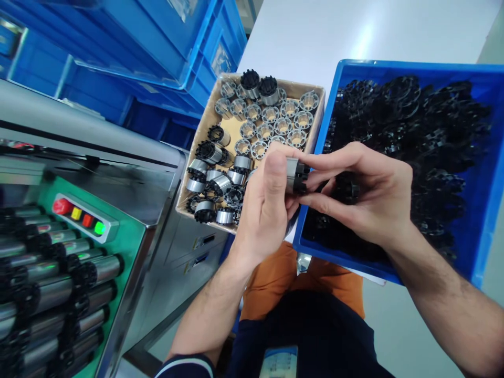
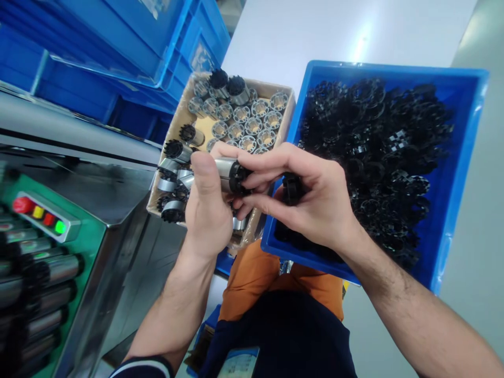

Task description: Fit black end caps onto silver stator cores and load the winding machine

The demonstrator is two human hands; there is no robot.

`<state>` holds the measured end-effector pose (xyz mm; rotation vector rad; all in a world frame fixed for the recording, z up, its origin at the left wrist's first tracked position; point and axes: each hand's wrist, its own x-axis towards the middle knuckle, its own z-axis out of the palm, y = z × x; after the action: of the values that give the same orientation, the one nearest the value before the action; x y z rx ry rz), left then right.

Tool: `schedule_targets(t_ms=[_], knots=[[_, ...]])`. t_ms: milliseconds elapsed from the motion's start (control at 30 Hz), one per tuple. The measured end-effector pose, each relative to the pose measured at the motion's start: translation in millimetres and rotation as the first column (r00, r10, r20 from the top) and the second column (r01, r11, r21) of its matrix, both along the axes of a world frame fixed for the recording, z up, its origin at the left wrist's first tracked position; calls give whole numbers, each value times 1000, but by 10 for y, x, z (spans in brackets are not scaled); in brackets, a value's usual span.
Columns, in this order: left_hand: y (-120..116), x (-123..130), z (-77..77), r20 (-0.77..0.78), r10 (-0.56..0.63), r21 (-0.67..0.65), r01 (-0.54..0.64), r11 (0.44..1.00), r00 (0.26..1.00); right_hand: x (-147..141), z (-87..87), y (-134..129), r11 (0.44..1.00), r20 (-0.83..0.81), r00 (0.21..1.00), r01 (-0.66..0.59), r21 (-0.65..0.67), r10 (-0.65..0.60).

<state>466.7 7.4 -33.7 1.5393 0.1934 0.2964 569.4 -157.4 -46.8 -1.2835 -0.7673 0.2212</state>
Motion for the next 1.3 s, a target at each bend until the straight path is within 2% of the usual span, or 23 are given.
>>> schedule_targets(t_ms=[100, 267, 467, 633, 767, 867, 933, 1033, 1100, 1167, 1300], knots=[[13, 6, -3, -5, 13, 36, -13, 999, 1000, -6, -40, -3, 999, 61, 997, 40, -1, -40], [44, 17, -14, 37, -60, 36, 59, 998, 997, 21, -87, -12, 999, 157, 987, 33, 20, -36], [2, -26, 57, 7, 9, 68, -9, 998, 1000, -10, 15, -10, 998, -65, 998, -5, -58, 1], [-6, -49, 101, 19, -20, 19, 20, 1000, 1000, 19, 43, -12, 1000, -132, 991, -27, -16, 24], [30, -82, 143, 50, -46, 146, 38, 989, 998, 64, -13, -6, 996, -234, 969, -84, -4, 81], [52, -77, 183, 46, -95, 168, 86, 982, 994, 61, -55, 6, 992, -232, 965, -112, 51, 121], [58, -51, 189, 27, -108, 134, 104, 986, 994, 39, -59, 10, 995, -181, 980, -71, 63, 82], [66, 2, 124, 36, -45, 26, 44, 999, 998, 16, -48, -3, 998, -194, 980, 44, 47, -34], [75, 34, 41, 96, 62, -63, -56, 996, 993, 29, -57, -18, 994, -246, 965, 101, 37, -89], [81, 53, -33, 122, 139, -101, -127, 987, 983, 60, -83, -30, 997, -295, 953, 71, 21, -62], [78, 45, -50, 128, 136, -64, -129, 990, 982, 107, -112, -36, 995, -299, 952, -88, -40, 72]])
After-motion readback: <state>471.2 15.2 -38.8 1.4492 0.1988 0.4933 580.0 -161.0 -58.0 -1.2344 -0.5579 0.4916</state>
